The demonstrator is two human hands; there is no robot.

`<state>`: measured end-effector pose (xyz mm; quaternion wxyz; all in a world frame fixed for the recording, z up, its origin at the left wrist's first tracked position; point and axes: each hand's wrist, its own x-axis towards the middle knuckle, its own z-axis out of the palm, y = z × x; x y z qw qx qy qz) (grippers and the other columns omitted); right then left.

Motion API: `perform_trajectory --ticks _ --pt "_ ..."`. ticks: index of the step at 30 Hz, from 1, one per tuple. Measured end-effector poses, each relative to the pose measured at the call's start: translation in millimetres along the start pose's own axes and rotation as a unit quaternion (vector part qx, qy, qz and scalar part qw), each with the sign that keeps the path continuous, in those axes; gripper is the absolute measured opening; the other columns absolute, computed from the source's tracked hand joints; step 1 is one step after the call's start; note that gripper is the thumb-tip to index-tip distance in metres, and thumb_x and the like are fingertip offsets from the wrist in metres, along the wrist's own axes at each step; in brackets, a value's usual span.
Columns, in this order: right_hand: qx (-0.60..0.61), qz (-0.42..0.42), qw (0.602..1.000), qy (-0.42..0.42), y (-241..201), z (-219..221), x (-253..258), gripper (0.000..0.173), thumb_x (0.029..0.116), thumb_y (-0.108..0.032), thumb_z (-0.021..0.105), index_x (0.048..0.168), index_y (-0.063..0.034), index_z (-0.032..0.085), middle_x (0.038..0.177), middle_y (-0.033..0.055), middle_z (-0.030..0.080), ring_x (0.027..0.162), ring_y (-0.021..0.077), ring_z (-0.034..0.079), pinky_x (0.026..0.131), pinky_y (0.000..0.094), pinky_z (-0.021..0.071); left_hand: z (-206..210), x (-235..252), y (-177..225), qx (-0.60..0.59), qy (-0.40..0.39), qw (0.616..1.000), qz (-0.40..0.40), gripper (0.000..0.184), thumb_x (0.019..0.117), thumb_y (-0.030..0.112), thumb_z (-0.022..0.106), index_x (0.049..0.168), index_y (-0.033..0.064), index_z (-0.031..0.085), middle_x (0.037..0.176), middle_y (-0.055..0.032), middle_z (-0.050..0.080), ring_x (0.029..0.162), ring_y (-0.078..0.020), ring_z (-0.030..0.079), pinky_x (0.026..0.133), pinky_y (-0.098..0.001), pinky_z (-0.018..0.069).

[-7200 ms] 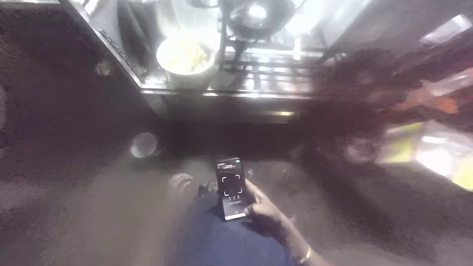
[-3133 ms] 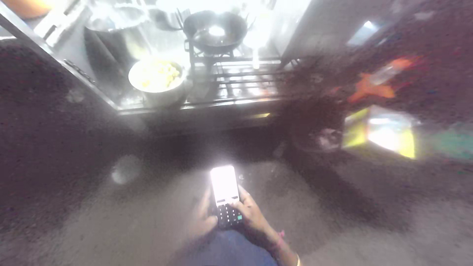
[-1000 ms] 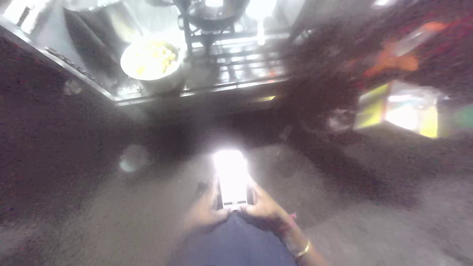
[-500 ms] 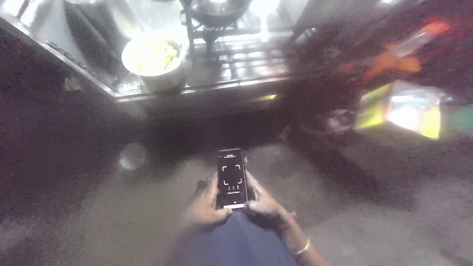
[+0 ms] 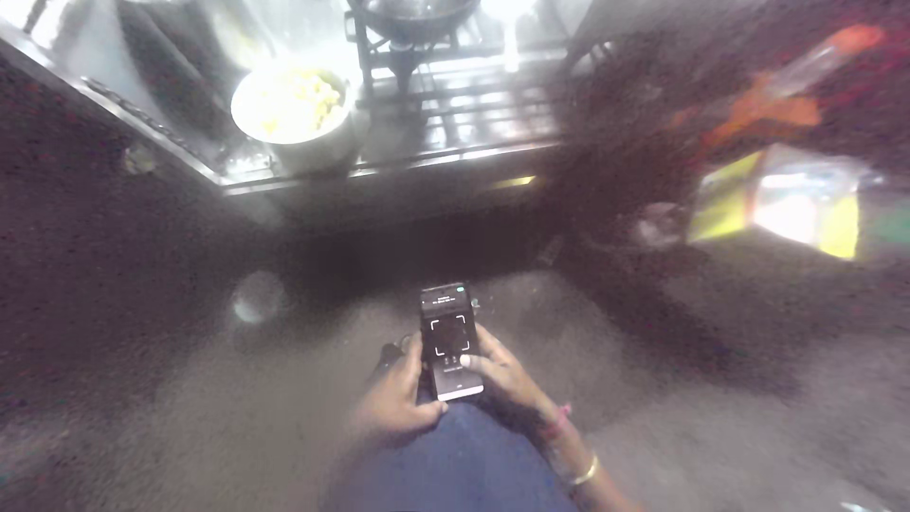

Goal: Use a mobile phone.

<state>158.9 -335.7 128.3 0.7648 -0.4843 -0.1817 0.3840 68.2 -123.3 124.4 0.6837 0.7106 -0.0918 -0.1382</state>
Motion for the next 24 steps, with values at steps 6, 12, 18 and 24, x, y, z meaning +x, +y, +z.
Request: perform_trajectory --ticks 6,12,18,24 --pt "-0.007 0.002 1.0 0.016 2.1 1.7 -0.5 0.053 0.0961 0.002 0.051 0.146 0.0034 0.034 0.127 0.0083 0.067 0.111 0.0159 0.068 0.099 0.0366 0.0572 0.9 -0.2 -1.3 -0.017 -0.004 1.0 0.009 0.109 0.0831 0.015 0.076 0.154 -0.0133 -0.001 0.148 -0.0237 0.046 0.13 -0.0155 0.056 0.109 -0.0331 0.0494" --pt "-0.012 -0.022 1.0 -0.014 1.3 0.9 -2.9 0.068 0.0868 0.001 0.062 0.148 0.0032 0.032 0.129 0.0051 0.066 0.113 0.0126 0.067 0.099 0.0338 0.0568 0.5 -0.8 1.9 -0.002 -0.007 1.0 0.006 0.107 0.084 0.016 0.076 0.154 -0.0149 0.0 0.148 -0.025 0.046 0.131 -0.0143 0.056 0.11 -0.0315 0.0483" --pt "-0.013 -0.023 1.0 -0.017 2.0 0.4 -4.4 0.07 0.0851 0.004 0.062 0.148 0.0029 0.032 0.129 0.0053 0.066 0.113 0.0134 0.067 0.099 0.0343 0.0571 2.3 -1.9 3.6 -0.002 -0.006 1.0 -0.004 0.106 0.084 0.015 0.076 0.154 -0.0142 0.001 0.147 -0.024 0.047 0.13 -0.0138 0.056 0.11 -0.0309 0.0482" --pt "-0.03 -0.009 1.0 0.001 0.1 1.4 -7.9 0.074 0.0821 0.007 0.063 0.148 0.0047 0.03 0.129 0.0052 0.066 0.113 0.0121 0.067 0.099 0.0328 0.0572 3.6 -2.6 4.3 0.016 0.001 1.0 -0.005 0.106 0.0832 0.017 0.076 0.154 -0.0145 0.004 0.148 -0.0237 0.047 0.132 -0.0128 0.054 0.111 -0.0304 0.0461"
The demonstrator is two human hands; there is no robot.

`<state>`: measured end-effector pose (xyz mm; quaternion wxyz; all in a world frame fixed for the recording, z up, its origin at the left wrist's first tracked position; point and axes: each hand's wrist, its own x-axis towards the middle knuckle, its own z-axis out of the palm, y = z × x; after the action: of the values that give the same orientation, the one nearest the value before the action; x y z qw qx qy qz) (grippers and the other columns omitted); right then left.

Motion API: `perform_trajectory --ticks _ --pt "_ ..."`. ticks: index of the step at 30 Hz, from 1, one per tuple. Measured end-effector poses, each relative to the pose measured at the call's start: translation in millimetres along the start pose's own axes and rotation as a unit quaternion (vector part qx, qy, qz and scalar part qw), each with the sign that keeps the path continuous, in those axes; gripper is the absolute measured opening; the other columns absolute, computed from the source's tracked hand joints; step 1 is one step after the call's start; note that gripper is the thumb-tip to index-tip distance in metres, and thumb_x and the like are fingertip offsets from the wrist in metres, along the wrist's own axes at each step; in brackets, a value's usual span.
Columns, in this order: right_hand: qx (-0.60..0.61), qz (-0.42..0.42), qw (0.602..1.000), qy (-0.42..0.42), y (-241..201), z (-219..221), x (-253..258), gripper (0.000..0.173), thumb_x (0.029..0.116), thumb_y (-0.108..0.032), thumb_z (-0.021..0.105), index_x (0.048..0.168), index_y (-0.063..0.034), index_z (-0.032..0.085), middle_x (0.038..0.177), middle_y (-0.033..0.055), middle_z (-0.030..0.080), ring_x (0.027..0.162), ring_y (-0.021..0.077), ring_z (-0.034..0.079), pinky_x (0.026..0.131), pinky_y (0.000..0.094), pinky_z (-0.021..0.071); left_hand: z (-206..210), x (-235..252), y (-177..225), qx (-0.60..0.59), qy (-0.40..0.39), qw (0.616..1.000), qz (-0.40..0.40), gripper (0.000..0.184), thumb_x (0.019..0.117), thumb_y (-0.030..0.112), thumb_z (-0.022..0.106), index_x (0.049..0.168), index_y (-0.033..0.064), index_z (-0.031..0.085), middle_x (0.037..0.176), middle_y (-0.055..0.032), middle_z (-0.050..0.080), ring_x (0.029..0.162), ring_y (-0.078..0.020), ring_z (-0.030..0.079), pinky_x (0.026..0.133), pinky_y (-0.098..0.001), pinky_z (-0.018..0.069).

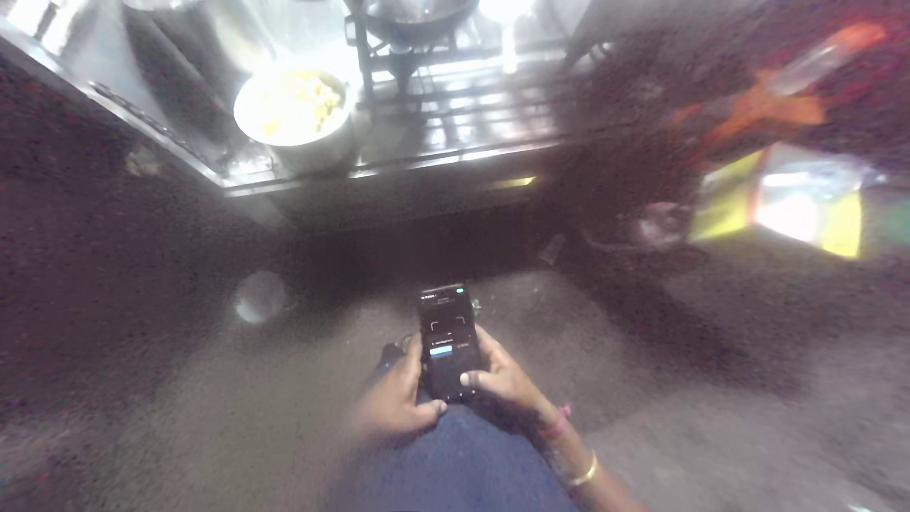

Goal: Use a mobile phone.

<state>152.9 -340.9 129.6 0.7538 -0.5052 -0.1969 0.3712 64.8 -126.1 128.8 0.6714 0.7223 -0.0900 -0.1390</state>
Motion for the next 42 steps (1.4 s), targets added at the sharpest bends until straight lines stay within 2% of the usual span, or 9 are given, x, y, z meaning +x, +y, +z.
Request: perform_trajectory --ticks 16,20,22,25,27,35,37,39,42 --pt "0.008 -0.009 1.0 -0.002 6 -5 -7 0.076 0.0831 0.001 0.066 0.149 0.0043 0.027 0.126 0.0057 0.067 0.11 0.0132 0.069 0.095 0.0337 0.0594 4 1 2 0.014 -0.012 0.999 -0.04 0.104 0.0871 0.022 0.075 0.154 -0.0144 0.004 0.136 -0.0229 0.056 0.119 -0.0099 0.061 0.104 -0.0278 0.05" --pt "0.003 -0.009 1.0 0.003 7 -5 -8 0.079 0.0825 0.0 0.068 0.15 0.0057 0.026 0.128 0.0066 0.067 0.111 0.0138 0.069 0.097 0.0338 0.0587 2 3 5 -0.04 -0.018 0.998 -0.033 0.091 0.0936 0.022 0.068 0.154 -0.0113 0.008 0.127 -0.0143 0.061 0.111 -0.0066 0.064 0.099 -0.0268 0.0539" --pt "-0.005 -0.009 1.0 0.003 7 -6 -7 0.08 0.082 -0.001 0.069 0.149 0.0067 0.026 0.127 0.0064 0.067 0.111 0.0128 0.069 0.097 0.0331 0.0585 2 4 8 -0.039 0.016 0.997 -0.067 0.083 0.0953 0.026 0.066 0.153 -0.0094 0.017 0.125 -0.0121 0.061 0.108 -0.0056 0.063 0.096 -0.0258 0.0539" --pt "-0.033 0.017 0.999 0.014 1 -2 -6 0.086 0.079 -0.004 0.072 0.15 0.0069 0.025 0.126 0.0015 0.067 0.11 0.0068 0.068 0.096 0.0285 0.058 3 8 5 -0.052 0.099 0.992 -0.059 0.083 0.0955 0.032 0.064 0.153 -0.0115 0.022 0.141 -0.0165 0.055 0.122 -0.0063 0.058 0.104 -0.0258 0.049" --pt "-0.046 0.031 0.998 0.023 -3 1 -5 0.087 0.0768 -0.003 0.072 0.15 0.007 0.025 0.125 0.0011 0.067 0.109 0.0055 0.068 0.095 0.027 0.0582 3 14 7 -0.086 0.137 0.986 -0.039 0.082 0.0946 0.028 0.063 0.153 -0.0118 0.021 0.146 -0.0183 0.05 0.127 -0.0072 0.055 0.106 -0.0258 0.0472" --pt "-0.044 0.027 0.999 0.002 -3 1 0 0.086 0.0769 0.003 0.069 0.151 0.0054 0.025 0.129 0.0035 0.066 0.112 0.009 0.068 0.096 0.0291 0.0585 -2 26 10 -0.113 0.159 0.981 0.005 0.068 0.0913 0.007 0.058 0.149 -0.0094 0.026 0.133 -0.0126 0.06 0.115 -0.0111 0.065 0.096 -0.0298 0.057" --pt "-0.066 0.019 0.998 0.006 -2 0 1 0.085 0.0759 -0.001 0.07 0.149 0.006 0.028 0.128 0.003 0.067 0.111 0.0081 0.068 0.096 0.029 0.0585 -3 26 12 -0.132 0.161 0.978 -0.007 0.072 0.0914 0.011 0.06 0.15 -0.0096 0.024 0.134 -0.0123 0.059 0.115 -0.0094 0.064 0.095 -0.0284 0.0567" --pt "-0.069 0.013 0.997 0.015 0 0 1 0.086 0.0757 -0.005 0.072 0.149 0.0063 0.029 0.128 0.0029 0.066 0.112 0.0078 0.067 0.097 0.0289 0.0578 -5 26 7 -0.188 0.166 0.968 0.003 0.082 0.0932 0.029 0.064 0.15 -0.0091 0.02 0.134 -0.0106 0.057 0.113 -0.008 0.063 0.093 -0.027 0.0558" --pt "-0.005 0.008 1.0 0.022 2 -1 1 0.09 0.0746 -0.003 0.073 0.15 0.0053 0.025 0.127 0.0035 0.067 0.111 0.0109 0.068 0.096 0.0319 0.0584 -8 27 -1 -0.245 0.212 0.946 0.008 0.089 0.0906 0.054 0.066 0.148 -0.0039 0.031 0.133 -0.0073 0.058 0.105 -0.0116 0.064 0.085 -0.0275 0.057"
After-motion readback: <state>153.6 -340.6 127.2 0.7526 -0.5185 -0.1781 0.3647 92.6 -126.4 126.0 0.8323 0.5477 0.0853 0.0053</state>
